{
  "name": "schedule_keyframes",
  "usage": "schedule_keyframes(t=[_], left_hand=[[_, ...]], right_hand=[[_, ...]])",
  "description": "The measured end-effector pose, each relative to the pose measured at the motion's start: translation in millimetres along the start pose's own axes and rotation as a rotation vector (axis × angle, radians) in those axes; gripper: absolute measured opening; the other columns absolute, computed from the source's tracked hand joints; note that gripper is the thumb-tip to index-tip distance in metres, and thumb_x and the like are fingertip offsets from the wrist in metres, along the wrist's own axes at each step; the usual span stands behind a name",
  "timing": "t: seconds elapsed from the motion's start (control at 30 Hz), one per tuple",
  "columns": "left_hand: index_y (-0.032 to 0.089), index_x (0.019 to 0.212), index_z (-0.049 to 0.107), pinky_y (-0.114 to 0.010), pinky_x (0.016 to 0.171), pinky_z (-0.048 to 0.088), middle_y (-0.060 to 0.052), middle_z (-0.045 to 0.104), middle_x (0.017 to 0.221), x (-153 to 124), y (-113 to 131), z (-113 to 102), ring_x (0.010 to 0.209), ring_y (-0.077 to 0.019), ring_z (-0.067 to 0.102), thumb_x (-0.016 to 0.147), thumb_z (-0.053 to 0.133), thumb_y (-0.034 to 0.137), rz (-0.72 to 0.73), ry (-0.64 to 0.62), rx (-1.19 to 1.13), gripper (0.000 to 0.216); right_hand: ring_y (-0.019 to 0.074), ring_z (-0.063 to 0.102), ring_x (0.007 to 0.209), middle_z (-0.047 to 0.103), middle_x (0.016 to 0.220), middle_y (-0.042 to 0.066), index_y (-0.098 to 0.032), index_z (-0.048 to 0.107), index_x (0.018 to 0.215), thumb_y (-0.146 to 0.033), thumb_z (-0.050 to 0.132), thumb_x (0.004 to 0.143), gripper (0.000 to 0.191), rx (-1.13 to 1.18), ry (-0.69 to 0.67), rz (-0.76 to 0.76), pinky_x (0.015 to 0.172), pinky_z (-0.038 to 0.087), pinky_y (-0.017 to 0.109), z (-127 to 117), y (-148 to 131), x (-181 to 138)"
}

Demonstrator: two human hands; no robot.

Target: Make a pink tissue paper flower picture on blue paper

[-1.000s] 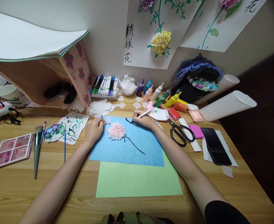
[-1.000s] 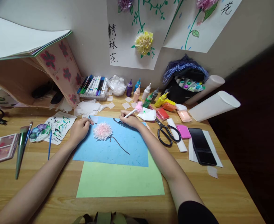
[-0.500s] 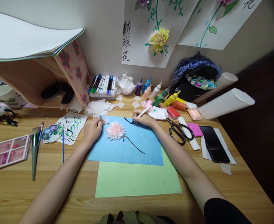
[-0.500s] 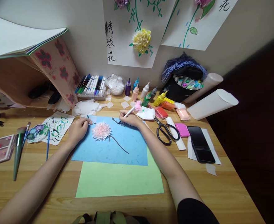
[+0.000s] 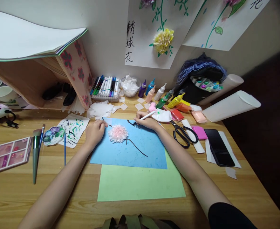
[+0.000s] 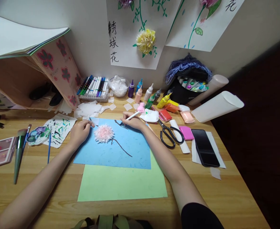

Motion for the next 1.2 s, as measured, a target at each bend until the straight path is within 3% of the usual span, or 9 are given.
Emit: schedule_keyframes(t=[1.2], left_hand=[[0.023, 0.075, 0.065, -0.027, 0.068, 0.038, 0.001, 0.07, 0.089, 0.5, 1.1, -0.6, 0.082, -0.0188, 0.06, 0.08, 0.034, 0.022, 0.007, -0.004, 0.002, 0.031]], right_hand=[[0.0094, 0.043, 0.052, 0.044, 0.053, -0.006, -0.02, 0.035, 0.059, -0.028, 0.052, 0.079, 0.027, 0.07, -0.046, -0.013, 0.052, 0.032, 0.022, -6.9, -0.9, -4.1]])
Point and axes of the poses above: each hand's wrist, its own x-axis towards the middle knuckle, its own z-axis out of the palm, y = z × x, the point moved 1 cm from there along x, towards the middle knuckle
